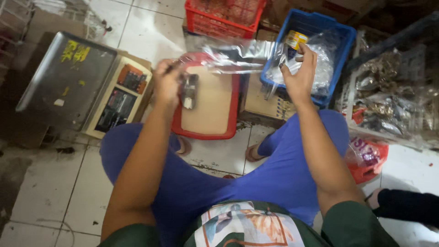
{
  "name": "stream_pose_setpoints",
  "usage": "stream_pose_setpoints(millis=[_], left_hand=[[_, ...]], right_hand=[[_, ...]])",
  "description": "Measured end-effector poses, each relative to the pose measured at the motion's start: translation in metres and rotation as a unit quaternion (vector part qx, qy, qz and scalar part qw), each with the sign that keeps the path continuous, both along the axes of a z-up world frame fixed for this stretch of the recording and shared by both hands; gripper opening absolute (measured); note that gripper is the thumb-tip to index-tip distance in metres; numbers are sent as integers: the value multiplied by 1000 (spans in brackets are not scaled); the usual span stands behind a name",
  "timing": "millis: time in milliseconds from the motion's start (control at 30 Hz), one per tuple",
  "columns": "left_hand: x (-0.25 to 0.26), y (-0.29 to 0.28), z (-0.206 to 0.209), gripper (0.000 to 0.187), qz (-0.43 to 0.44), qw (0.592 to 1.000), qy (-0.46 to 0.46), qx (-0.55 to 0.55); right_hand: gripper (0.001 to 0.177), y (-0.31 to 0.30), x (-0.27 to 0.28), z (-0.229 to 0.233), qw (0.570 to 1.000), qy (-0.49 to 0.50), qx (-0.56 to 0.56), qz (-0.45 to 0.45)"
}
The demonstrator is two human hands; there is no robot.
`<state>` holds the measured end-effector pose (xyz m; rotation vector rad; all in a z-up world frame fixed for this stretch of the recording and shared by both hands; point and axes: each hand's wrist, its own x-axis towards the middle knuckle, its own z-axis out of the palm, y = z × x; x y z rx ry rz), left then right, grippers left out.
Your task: The person scoops white powder from a red bin into plastic bags using a metal scoop and sets them aside.
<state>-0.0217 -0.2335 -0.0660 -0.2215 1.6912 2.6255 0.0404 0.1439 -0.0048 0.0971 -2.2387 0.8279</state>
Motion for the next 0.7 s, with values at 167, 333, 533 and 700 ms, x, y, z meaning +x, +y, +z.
stream_pose_setpoints(millis=[167,333,533,700], left_hand=[[8,29,-24,11,-81,992,43,84],[15,44,-17,8,-141,976,4,169],[16,34,5,17,-130,954,-21,270],[19,33,23,12,-87,966,44,241]], right_hand=[[26,-81,1,6,944,-173,-70,272],[21,-163,-24,-17,792,-342,-345,370],[12,-175,-52,-26,811,-280,-305,414],[7,-165,-64,-47,854,-204,-302,371]])
